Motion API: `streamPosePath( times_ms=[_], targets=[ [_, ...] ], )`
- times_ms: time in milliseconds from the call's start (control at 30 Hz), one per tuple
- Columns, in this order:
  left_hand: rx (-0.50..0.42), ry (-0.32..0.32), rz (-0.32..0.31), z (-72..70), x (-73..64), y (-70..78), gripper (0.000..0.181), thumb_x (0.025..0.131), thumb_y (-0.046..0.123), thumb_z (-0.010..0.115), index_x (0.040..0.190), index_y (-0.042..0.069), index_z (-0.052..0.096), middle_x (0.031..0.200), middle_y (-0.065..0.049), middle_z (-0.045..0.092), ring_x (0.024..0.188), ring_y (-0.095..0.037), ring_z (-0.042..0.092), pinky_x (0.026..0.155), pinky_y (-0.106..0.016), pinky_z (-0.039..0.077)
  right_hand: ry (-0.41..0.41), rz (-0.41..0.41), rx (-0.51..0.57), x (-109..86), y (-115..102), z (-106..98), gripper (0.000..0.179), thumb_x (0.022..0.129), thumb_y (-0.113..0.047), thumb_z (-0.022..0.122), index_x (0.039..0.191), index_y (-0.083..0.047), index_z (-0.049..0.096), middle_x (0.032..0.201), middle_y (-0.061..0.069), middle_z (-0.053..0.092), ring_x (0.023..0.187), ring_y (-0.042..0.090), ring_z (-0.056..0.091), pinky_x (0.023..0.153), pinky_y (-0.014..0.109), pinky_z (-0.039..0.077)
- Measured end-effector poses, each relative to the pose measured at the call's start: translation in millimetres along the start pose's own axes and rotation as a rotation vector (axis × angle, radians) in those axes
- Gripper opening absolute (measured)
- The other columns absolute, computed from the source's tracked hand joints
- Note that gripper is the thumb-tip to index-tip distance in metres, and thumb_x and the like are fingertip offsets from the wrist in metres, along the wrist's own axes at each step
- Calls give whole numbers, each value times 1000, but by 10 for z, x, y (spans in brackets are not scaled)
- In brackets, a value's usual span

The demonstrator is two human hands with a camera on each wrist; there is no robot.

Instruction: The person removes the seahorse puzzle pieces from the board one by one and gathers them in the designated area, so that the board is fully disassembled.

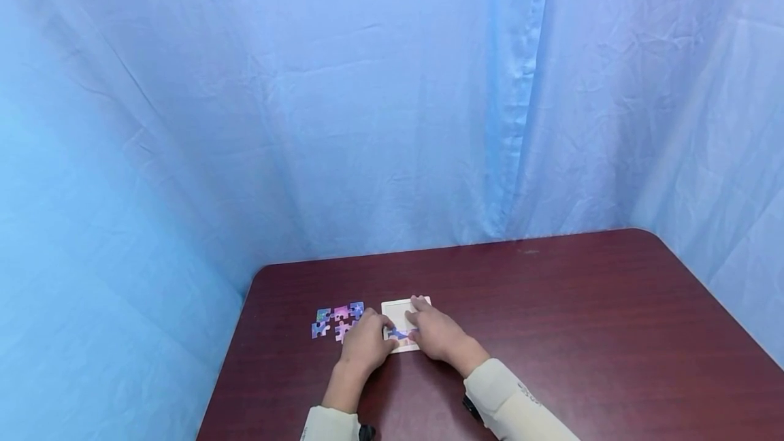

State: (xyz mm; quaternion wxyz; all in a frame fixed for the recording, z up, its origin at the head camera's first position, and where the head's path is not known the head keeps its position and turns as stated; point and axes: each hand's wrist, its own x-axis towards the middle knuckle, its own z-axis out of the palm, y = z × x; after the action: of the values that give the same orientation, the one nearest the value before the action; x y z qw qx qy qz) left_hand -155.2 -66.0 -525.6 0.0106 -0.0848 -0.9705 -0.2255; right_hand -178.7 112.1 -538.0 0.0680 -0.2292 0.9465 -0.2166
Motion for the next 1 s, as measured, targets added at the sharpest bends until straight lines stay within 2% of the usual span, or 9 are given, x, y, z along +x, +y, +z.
streamPosePath(
  times_ms=[300,533,833,1000],
  targets=[
    [-14,9,3,25,24,-34,26,80,17,91,100,8,77,95,-6,65,75,-17,60,69,-39,54,-25,35,6,36,-8,-10,45,100,-14,71,140,4,64,163,26,45,155,40,42,122,50,41],
    [-77,-12,14,20,24,-28,26,82,13,88,98,9,69,91,-5,64,75,-15,58,67,-35,49,-12,33,14,32,-18,-43,44,98,-12,73,137,7,65,161,28,47,153,41,45,120,50,43],
    [-119,-45,49,-42,-16,-27,25,87,11,84,93,13,59,74,4,56,65,-10,48,59,-29,39,-24,29,-7,16,-45,-62,44,97,-12,73,137,6,66,161,29,46,153,42,44,120,50,43],
    [-152,-40,59,-82,-20,-47,18,93,13,79,92,14,62,75,5,57,67,-9,49,62,-27,41,-16,14,-31,23,-52,-68,43,97,-11,73,136,7,66,160,30,47,152,42,46,119,49,44]
  ],
)
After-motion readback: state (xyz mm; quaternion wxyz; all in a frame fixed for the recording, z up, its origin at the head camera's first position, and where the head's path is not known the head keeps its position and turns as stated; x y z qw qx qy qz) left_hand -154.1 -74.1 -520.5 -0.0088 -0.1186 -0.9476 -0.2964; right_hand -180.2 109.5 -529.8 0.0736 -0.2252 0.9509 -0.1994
